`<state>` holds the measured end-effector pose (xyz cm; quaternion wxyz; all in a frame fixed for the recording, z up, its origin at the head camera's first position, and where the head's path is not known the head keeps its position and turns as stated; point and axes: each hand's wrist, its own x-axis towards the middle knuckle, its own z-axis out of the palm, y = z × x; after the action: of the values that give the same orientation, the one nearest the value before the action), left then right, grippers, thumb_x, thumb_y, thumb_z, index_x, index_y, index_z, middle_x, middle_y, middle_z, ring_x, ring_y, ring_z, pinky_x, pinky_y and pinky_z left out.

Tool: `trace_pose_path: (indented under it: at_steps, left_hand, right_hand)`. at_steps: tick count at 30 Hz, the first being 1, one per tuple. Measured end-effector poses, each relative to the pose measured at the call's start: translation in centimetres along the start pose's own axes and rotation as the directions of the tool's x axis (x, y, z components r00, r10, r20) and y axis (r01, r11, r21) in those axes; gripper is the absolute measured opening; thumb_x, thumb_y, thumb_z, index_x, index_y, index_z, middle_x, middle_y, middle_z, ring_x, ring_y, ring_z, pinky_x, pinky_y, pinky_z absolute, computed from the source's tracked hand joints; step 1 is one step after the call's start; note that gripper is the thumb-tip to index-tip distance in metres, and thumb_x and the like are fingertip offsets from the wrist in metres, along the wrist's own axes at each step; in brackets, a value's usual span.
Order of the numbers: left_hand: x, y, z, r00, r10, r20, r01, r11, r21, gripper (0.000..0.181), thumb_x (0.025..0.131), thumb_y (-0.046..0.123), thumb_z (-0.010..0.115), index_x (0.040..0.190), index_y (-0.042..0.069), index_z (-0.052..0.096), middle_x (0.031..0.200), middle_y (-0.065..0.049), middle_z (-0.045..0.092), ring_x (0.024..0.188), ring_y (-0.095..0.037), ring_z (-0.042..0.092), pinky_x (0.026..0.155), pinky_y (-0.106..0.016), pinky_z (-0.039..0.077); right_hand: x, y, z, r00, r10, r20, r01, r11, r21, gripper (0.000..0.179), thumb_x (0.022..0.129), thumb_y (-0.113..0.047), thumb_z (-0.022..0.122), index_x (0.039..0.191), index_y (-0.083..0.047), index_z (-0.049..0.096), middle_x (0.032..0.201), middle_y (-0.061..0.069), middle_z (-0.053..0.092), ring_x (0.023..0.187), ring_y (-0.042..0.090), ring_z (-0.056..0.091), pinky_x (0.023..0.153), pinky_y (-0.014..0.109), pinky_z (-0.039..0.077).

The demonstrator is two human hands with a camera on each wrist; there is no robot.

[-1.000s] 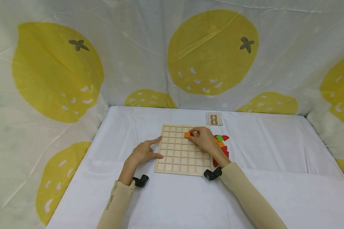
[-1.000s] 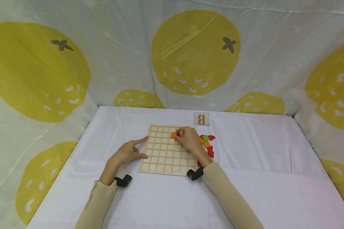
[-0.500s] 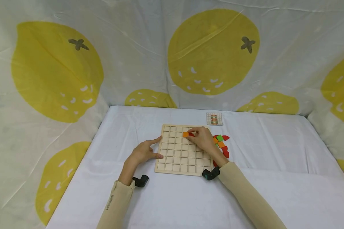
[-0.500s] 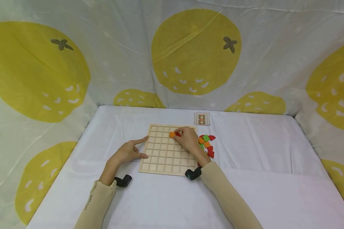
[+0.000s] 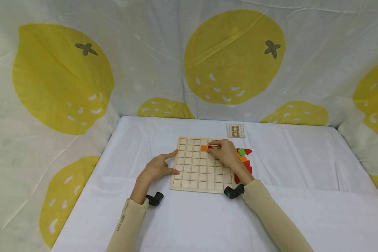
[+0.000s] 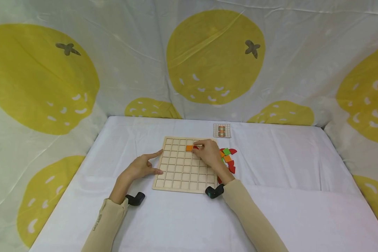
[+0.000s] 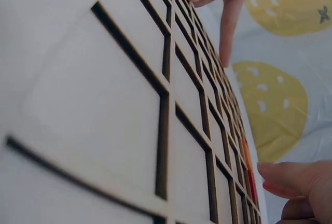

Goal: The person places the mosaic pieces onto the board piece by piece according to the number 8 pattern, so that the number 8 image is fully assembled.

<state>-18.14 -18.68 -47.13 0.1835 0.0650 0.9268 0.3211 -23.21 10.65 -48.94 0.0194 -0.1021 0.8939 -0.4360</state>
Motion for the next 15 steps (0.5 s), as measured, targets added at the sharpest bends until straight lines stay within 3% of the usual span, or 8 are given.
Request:
trace_pose_path:
  at_steps: [15]
  left_hand:
    - [-0.2, 0.2, -0.1, 1.000, -0.012, 0.001, 0.012, 1.000, 0.009, 0.094, 0.082, 0.037, 0.088, 0.161, 0.029, 0.037, 0.058, 0.005, 0.037, 0.055, -0.010, 0.030, 0.056, -0.027, 0.029]
  right_hand:
    - [-3.3, 2.7, -5.4, 0.998, 0.034, -0.059, -0.038, 0.997, -0.067, 0.031, 0.094, -0.020, 0.078, 0.119, -0.002, 0.077, 0.055, -0.003, 0.036, 0.046, 0.012, 0.032, 0.045, 0.023, 0.025]
